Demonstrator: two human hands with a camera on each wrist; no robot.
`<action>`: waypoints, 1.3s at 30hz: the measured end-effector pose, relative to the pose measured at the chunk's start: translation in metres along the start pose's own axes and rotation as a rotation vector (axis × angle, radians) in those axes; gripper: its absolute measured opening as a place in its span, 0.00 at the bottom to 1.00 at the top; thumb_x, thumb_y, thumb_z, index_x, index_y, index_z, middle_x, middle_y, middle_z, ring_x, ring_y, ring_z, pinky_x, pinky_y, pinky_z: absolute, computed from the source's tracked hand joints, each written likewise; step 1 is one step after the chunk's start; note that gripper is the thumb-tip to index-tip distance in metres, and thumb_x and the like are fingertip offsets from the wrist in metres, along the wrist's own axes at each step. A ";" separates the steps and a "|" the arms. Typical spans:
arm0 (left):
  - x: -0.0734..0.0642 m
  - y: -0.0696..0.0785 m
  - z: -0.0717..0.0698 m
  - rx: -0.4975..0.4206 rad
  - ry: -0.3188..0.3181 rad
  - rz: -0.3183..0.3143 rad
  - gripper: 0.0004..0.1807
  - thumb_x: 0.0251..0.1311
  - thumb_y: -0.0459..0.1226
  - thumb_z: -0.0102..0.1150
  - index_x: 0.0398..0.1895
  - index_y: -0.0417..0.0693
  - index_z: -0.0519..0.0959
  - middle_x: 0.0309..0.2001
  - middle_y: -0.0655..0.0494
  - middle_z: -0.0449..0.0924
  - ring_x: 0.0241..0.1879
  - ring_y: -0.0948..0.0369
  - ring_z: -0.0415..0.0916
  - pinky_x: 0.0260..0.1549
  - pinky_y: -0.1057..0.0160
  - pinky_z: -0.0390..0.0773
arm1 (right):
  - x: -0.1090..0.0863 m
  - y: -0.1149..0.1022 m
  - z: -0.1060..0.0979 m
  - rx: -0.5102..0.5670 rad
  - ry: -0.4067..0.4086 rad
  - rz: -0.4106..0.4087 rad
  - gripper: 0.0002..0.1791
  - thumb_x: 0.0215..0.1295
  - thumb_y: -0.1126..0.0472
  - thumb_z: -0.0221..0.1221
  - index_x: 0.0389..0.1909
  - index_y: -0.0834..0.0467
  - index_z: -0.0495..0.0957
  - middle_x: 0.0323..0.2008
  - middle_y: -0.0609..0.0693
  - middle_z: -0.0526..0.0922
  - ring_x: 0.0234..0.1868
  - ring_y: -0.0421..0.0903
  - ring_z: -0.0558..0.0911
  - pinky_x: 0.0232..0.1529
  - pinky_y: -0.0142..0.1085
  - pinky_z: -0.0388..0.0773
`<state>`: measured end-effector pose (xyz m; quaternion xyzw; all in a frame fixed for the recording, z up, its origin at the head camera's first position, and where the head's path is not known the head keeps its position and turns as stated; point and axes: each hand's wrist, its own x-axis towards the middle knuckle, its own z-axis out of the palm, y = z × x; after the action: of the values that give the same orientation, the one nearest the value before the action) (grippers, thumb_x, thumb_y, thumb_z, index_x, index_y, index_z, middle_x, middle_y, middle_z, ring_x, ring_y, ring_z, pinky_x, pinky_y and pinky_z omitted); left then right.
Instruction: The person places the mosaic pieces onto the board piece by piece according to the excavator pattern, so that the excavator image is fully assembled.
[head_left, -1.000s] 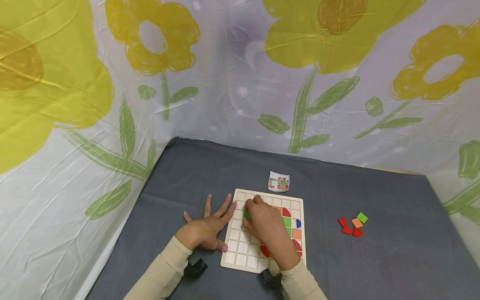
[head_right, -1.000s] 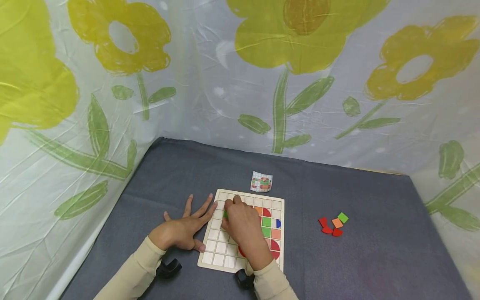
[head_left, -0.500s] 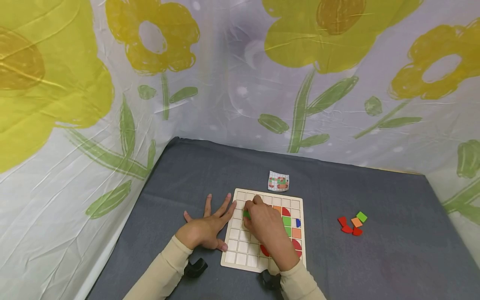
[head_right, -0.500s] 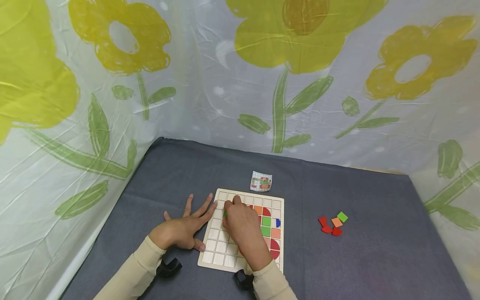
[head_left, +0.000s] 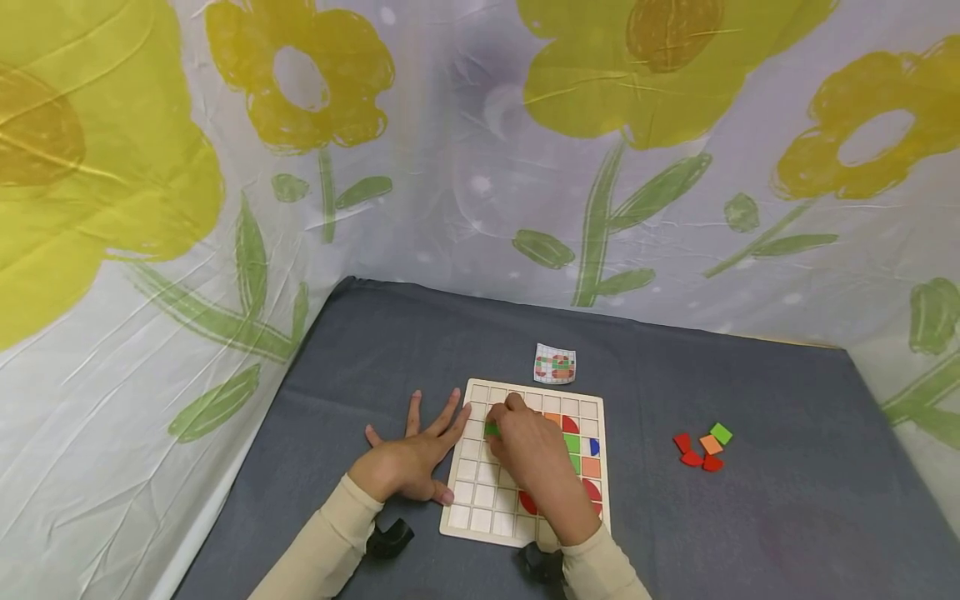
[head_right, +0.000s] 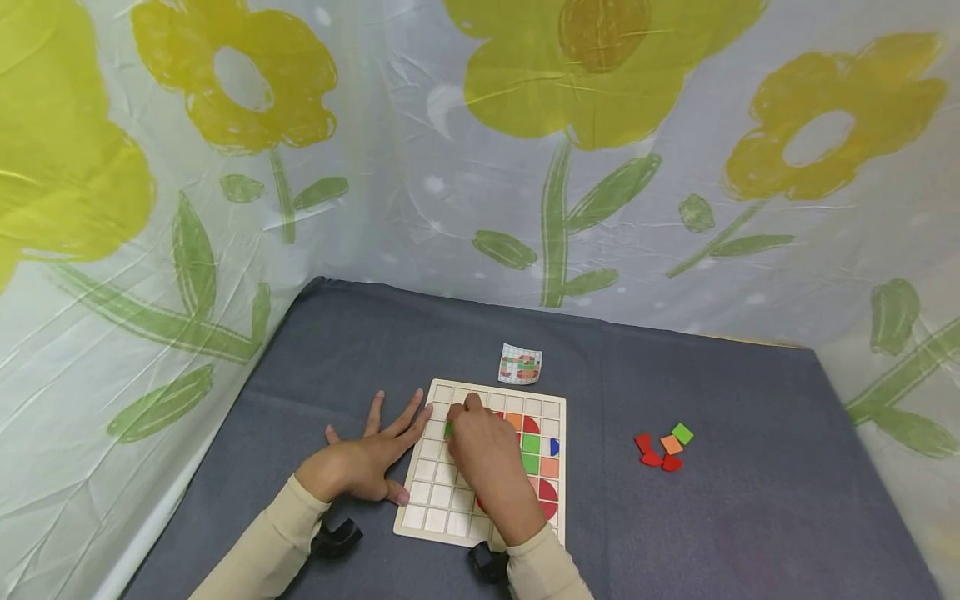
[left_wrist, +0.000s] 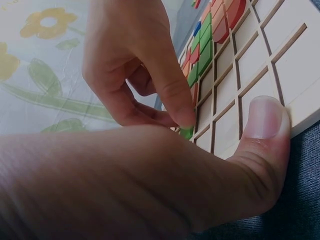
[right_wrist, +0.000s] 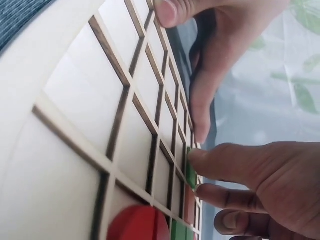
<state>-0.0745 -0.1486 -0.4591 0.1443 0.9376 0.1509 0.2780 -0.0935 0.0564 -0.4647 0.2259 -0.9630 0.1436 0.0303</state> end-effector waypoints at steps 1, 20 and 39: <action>0.000 0.000 0.000 0.000 0.002 0.000 0.70 0.50 0.52 0.82 0.88 0.69 0.40 0.87 0.66 0.23 0.82 0.38 0.14 0.52 0.05 0.35 | 0.000 0.001 -0.001 0.007 0.001 0.001 0.13 0.59 0.63 0.76 0.46 0.56 0.89 0.38 0.50 0.81 0.26 0.43 0.81 0.22 0.33 0.75; 0.000 0.001 0.001 -0.007 0.004 -0.010 0.70 0.49 0.51 0.83 0.88 0.69 0.41 0.87 0.66 0.23 0.82 0.38 0.13 0.53 0.06 0.34 | -0.011 0.027 -0.022 0.111 -0.007 0.122 0.12 0.68 0.56 0.72 0.49 0.54 0.88 0.39 0.47 0.84 0.28 0.42 0.82 0.26 0.39 0.79; 0.002 0.000 0.002 -0.014 0.008 -0.006 0.71 0.50 0.50 0.83 0.88 0.68 0.40 0.87 0.66 0.23 0.82 0.38 0.13 0.53 0.06 0.33 | -0.044 0.104 -0.053 0.099 0.021 0.370 0.15 0.70 0.56 0.69 0.52 0.58 0.86 0.41 0.54 0.86 0.33 0.48 0.82 0.27 0.43 0.80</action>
<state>-0.0750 -0.1480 -0.4615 0.1389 0.9381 0.1572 0.2754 -0.1006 0.1798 -0.4466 0.0445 -0.9795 0.1964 0.0020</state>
